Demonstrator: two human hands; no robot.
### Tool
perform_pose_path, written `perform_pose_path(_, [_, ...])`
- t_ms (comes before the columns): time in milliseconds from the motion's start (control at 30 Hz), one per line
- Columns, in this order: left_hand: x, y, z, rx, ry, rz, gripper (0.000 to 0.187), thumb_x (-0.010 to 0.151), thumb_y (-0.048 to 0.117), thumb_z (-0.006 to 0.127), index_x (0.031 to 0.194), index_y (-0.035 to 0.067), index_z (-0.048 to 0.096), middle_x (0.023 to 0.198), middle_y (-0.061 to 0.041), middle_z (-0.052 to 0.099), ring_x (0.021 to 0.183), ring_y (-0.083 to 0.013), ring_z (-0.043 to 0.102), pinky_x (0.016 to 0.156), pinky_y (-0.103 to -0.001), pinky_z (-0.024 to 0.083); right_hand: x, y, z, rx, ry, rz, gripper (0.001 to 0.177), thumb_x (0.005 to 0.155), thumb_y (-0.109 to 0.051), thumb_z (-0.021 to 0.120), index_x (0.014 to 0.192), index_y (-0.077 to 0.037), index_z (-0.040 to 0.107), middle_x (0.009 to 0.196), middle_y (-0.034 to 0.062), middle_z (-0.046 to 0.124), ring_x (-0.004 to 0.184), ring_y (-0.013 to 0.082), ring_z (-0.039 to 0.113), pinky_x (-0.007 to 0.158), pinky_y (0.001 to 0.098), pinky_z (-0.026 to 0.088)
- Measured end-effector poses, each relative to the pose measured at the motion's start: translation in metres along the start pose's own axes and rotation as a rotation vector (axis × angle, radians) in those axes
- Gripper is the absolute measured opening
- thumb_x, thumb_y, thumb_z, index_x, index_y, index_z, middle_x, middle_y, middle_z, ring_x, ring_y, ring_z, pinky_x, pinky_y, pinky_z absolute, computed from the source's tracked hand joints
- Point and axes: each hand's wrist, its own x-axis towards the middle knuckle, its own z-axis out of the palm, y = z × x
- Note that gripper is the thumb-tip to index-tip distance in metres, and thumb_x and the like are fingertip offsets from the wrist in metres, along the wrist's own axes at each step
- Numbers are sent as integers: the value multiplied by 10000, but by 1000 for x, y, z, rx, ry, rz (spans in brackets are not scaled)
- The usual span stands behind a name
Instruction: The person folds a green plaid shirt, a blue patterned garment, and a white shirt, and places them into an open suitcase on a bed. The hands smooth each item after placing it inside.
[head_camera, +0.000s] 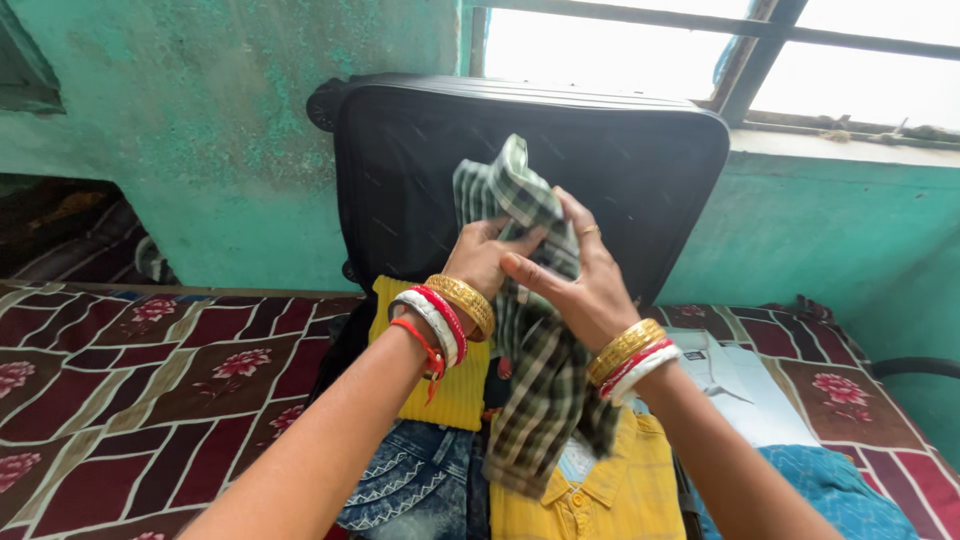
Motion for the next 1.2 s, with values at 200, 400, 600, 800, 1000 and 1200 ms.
perform_pose_path(200, [-1,-12,-25,-481,-122,-56,396,911,275,693,1200,6,656,1003,-79,724,838,-236,697,741,-395,568,9,-9,4,-164,-111,-232,1248,657,-577,877,1586,-32,245,1564,257,414,1484,377,392,1212,451,339])
perform_pose_path(400, [-47,-134,-77,-783,180,-173,538,1041,490,481,1273,34,648,1160,-110,735,1023,-249,713,884,-392,598,-50,24,86,-459,-546,-90,1429,562,-493,971,1545,2,59,1563,309,233,1448,430,277,1176,443,280])
perform_pose_path(600, [-118,-146,-105,-494,489,-659,971,790,884,287,1383,137,468,1132,-201,625,998,-425,712,837,-584,591,-83,74,132,-151,-772,75,857,968,-366,598,1676,-116,183,1664,205,257,1457,352,353,1146,449,351])
perform_pose_path(800, [-123,-145,-116,-373,427,-810,877,869,764,408,1399,71,500,1142,-266,703,973,-431,743,847,-581,614,-81,100,133,300,-737,751,644,938,-454,544,1462,-80,522,1502,89,557,1342,186,505,1136,372,355])
perform_pose_path(1000, [-121,-154,-110,-386,434,-856,613,953,535,414,1411,131,460,1171,-275,697,1012,-465,724,848,-606,598,-96,106,133,461,-527,998,782,910,-504,545,1584,-159,350,1646,76,273,1513,223,175,1242,478,131])
perform_pose_path(1200, [-96,-234,-142,-10,516,-750,450,896,306,659,1172,-49,665,1200,-274,654,1028,-377,703,879,-541,582,-97,89,104,818,-186,1132,734,874,-468,577,1472,-56,470,1497,215,540,1383,299,519,1187,498,294])
